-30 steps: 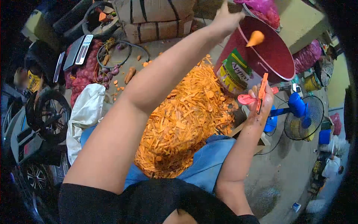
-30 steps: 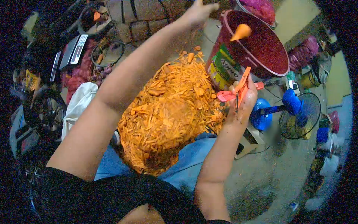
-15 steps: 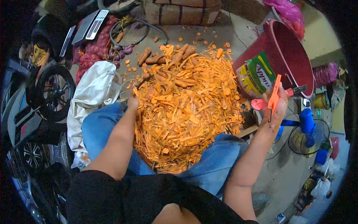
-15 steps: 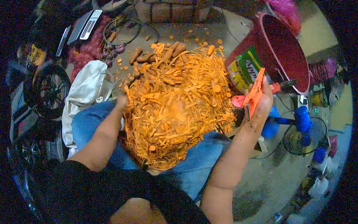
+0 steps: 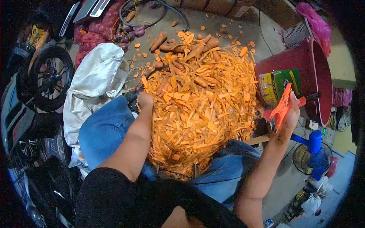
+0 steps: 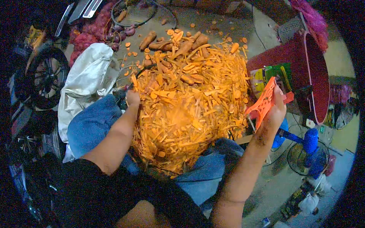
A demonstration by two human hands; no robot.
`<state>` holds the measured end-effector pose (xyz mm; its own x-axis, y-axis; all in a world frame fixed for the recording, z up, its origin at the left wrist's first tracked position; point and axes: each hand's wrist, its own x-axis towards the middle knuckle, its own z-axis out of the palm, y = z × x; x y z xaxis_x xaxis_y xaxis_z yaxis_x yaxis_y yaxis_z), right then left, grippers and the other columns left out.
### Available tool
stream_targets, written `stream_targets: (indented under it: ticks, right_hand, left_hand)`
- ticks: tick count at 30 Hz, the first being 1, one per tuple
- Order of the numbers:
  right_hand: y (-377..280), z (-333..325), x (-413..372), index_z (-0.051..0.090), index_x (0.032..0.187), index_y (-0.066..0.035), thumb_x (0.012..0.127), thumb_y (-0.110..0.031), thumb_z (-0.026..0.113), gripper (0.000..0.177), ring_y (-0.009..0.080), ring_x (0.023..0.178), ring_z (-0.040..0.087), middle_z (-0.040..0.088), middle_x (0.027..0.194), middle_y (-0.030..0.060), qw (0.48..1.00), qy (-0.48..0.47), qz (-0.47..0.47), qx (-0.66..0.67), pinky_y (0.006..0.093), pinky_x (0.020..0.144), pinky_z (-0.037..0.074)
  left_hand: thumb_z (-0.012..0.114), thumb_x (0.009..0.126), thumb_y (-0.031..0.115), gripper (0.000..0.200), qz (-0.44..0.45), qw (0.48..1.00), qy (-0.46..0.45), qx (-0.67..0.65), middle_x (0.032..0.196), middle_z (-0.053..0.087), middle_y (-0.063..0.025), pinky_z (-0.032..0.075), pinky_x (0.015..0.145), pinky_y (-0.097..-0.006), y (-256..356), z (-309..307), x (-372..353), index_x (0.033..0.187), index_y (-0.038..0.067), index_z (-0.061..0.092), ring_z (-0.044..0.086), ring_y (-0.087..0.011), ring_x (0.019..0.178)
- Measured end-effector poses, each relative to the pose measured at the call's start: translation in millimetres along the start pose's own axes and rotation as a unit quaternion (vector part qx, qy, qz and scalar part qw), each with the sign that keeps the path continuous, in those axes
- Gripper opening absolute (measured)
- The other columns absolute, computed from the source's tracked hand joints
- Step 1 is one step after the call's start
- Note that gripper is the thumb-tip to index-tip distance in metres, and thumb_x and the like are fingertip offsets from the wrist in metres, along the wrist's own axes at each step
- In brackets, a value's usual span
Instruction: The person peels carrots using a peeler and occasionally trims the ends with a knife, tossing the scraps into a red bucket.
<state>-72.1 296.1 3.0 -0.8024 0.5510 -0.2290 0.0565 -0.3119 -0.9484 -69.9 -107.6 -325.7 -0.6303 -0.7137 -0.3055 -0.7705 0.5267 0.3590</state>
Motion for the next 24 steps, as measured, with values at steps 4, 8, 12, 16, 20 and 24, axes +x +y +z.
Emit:
stream_targets:
  ticks: [4, 8, 12, 16, 20, 24]
  right_hand:
    - [9.1, 11.0, -2.9, 0.050, 0.086, -0.002, 0.075, -0.020, 0.052, 0.021, 0.0102, 0.064, 0.048, 0.049, 0.074, -0.0004, 0.999, 0.025, -0.004, -0.045, 0.0219, 0.056, 0.037]
    - [18.3, 17.5, -2.6, 0.049, 0.087, -0.003, 0.076, -0.022, 0.052, 0.023, 0.0085, 0.061, 0.046, 0.048, 0.072, -0.0001, 0.987, 0.049, -0.009, -0.150, 0.0216, 0.053, 0.038]
    - [21.4, 27.5, -7.0, 0.049, 0.089, -0.005, 0.075, -0.025, 0.053, 0.025, 0.0091, 0.059, 0.047, 0.048, 0.070, -0.0001, 0.984, 0.059, 0.000, -0.171, 0.0213, 0.054, 0.039]
    - [23.0, 26.5, -2.8, 0.048, 0.087, -0.005, 0.077, -0.020, 0.050, 0.018, 0.0101, 0.055, 0.048, 0.046, 0.065, -0.0005, 0.977, 0.064, 0.085, -0.185, 0.0218, 0.050, 0.040]
    - [33.4, 3.1, 10.9, 0.047, 0.083, -0.005, 0.076, -0.020, 0.051, 0.016, 0.0070, 0.057, 0.043, 0.043, 0.063, -0.0029, 0.976, 0.065, 0.027, -0.205, 0.0193, 0.053, 0.036]
    - [38.9, -0.6, 6.7, 0.047, 0.078, -0.006, 0.076, -0.019, 0.052, 0.015, 0.0037, 0.060, 0.037, 0.040, 0.064, -0.0051, 0.977, 0.045, 0.011, -0.209, 0.0170, 0.056, 0.031]
  left_hand:
    - [0.050, 0.067, 0.019, 0.035, 0.019, 0.994, -0.104, 0.028, 0.094, 0.048, -0.0212, 0.038, 0.076, -0.0381, 7.3, 24.2, 52.7, 0.094, -0.002, 0.045, 0.047, -0.0340, 0.087]
    - [0.048, 0.072, 0.022, 0.045, -0.062, 0.978, -0.191, 0.058, 0.095, 0.049, -0.0239, 0.040, 0.072, -0.0385, 23.4, 36.6, 74.4, 0.102, -0.009, 0.035, 0.049, -0.0333, 0.086]
    - [0.048, 0.073, 0.021, 0.038, -0.092, 0.988, -0.118, 0.031, 0.094, 0.050, -0.0213, 0.041, 0.072, -0.0372, 19.7, 54.4, 79.0, 0.099, -0.006, 0.041, 0.050, -0.0327, 0.085]
    - [0.051, 0.072, 0.025, 0.035, -0.084, 0.983, -0.165, -0.010, 0.097, 0.050, -0.0199, 0.040, 0.075, -0.0380, 25.4, 50.6, 68.4, 0.094, -0.002, 0.048, 0.049, -0.0310, 0.089]
    - [0.052, 0.071, 0.028, 0.039, -0.153, 0.977, -0.144, 0.020, 0.097, 0.050, -0.0194, 0.040, 0.074, -0.0383, 38.1, 55.2, 75.3, 0.095, -0.002, 0.048, 0.050, -0.0307, 0.087]
    - [0.051, 0.072, 0.028, 0.034, -0.169, 0.977, -0.119, -0.047, 0.099, 0.049, -0.0154, 0.042, 0.069, -0.0375, 47.0, 43.6, 74.6, 0.093, 0.000, 0.051, 0.052, -0.0301, 0.080]
